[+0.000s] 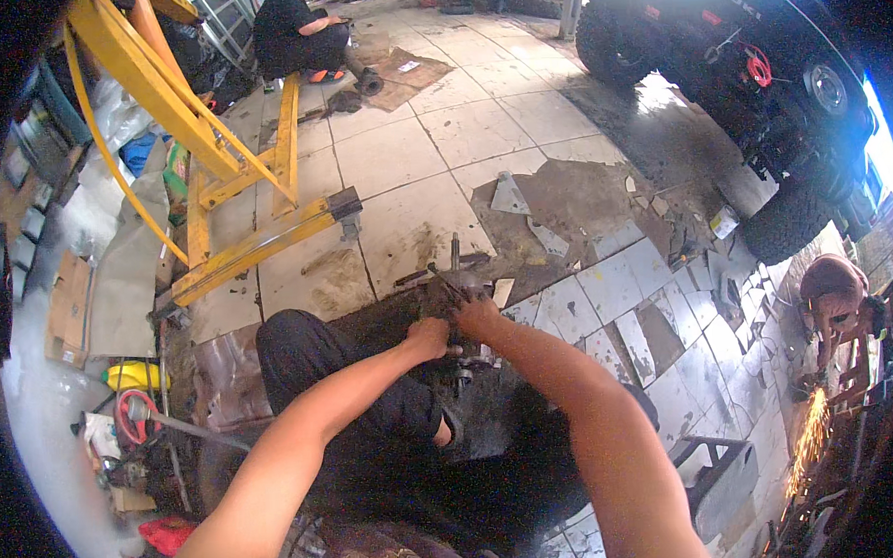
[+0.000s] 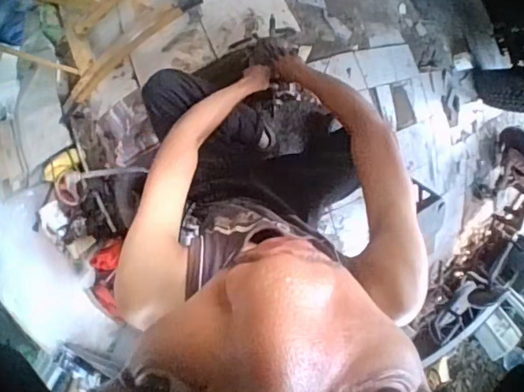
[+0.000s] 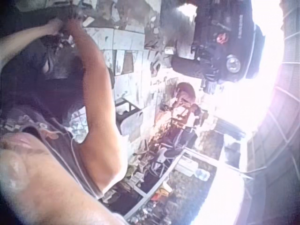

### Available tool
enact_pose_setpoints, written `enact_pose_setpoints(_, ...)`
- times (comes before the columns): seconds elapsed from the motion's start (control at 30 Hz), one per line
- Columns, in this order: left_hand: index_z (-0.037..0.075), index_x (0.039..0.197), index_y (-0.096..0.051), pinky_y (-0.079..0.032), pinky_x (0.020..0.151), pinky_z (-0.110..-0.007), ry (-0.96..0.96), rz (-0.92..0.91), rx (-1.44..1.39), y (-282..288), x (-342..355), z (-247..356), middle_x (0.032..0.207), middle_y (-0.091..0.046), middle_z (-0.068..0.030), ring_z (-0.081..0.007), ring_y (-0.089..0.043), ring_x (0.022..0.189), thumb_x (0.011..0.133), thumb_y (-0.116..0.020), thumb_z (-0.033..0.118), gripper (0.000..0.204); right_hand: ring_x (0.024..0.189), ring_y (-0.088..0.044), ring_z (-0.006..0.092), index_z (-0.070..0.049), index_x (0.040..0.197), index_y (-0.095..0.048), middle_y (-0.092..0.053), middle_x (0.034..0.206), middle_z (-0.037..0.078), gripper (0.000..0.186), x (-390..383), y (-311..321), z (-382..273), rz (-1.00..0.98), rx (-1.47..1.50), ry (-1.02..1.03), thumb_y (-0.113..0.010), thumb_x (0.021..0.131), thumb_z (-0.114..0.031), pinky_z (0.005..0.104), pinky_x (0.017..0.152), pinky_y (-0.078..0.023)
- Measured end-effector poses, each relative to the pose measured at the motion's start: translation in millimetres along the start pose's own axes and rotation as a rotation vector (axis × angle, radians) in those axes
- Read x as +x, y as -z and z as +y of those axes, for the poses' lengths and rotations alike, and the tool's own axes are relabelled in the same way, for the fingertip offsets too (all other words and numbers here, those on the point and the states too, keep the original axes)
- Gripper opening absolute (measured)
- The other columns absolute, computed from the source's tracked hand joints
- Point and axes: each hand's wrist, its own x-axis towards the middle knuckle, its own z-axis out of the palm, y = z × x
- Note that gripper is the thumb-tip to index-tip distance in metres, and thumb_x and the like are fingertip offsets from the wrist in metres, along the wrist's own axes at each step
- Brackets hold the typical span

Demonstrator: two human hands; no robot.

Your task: The person sits on the floor and uses a metal file to manually smooth and shape the surface of a heavy, dark mechanical component. The person repeatedly repositions the part and applies pressure with the file to remove material from specific areas.

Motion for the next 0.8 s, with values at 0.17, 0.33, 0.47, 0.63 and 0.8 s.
enact_pose_setpoints(0.17,0.009,0.109,-0.072,-0.055,0.087,-0.044,0.034,-0.044,0.030,-3.9,10.2,-9.9,0.116,-0.068,-0.0136,-0.0333,-0.064,0.111,0.073,-0.076,0.060,0.063,0.140,-0.035,0.0364,-0.016,0.149,-0.035,-0.040,0.152,0.014,0.068,1.5,2.0,-14.3,0.103,0.068,-0.065,-0.061,0.089,-0.031,0.0520,0.112,-0.032)
enact_pose_setpoints(0.33,0.009,0.105,-0.072,-0.056,0.081,-0.048,0.032,-0.075,0.030,0.6,5.5,-19.6,0.107,-0.071,-0.0137,-0.0359,-0.067,0.103,0.077,-0.071,0.023,0.032,0.135,-0.044,0.0318,-0.016,0.141,-0.048,-0.042,0.150,0.011,0.056,-12.9,30.4,-31.6,0.061,0.166,-0.082,-0.062,0.087,-0.026,0.0487,0.109,-0.038)
enact_pose_setpoints(0.47,0.008,0.106,-0.072,-0.056,0.082,-0.047,-0.024,-0.009,0.011,1.4,12.7,-16.0,0.108,-0.071,-0.0137,-0.0355,-0.067,0.103,0.075,-0.072,0.021,0.033,0.131,-0.049,0.0322,-0.020,0.141,-0.047,-0.041,0.151,0.009,0.062,-4.3,2.8,-11.0,0.271,0.149,-0.042,-0.068,0.083,-0.025,0.0479,0.102,-0.045)
enact_pose_setpoints(0.63,0.009,0.099,-0.075,-0.056,0.081,-0.044,-0.087,0.013,0.029,3.1,16.0,-5.4,0.105,-0.072,-0.0140,-0.0328,-0.068,0.102,0.075,-0.078,0.035,0.036,0.117,-0.060,0.0279,-0.020,0.133,-0.053,-0.060,0.129,0.007,0.049,-3.1,-18.6,2.7,0.201,0.174,-0.096,-0.064,0.085,-0.022,0.0473,0.094,-0.051)
enact_pose_setpoints(0.8,0.008,0.098,-0.075,-0.056,0.080,-0.044,-0.073,0.093,-0.057,-17.5,20.0,-26.2,0.103,-0.071,-0.0165,-0.0334,-0.068,0.100,0.071,-0.081,0.044,0.045,0.127,-0.053,0.0307,-0.027,0.149,-0.035,-0.051,0.143,0.008,0.079,-0.5,1.0,-14.2,0.057,0.273,-0.157,-0.069,0.079,-0.018,0.0495,0.105,-0.043)
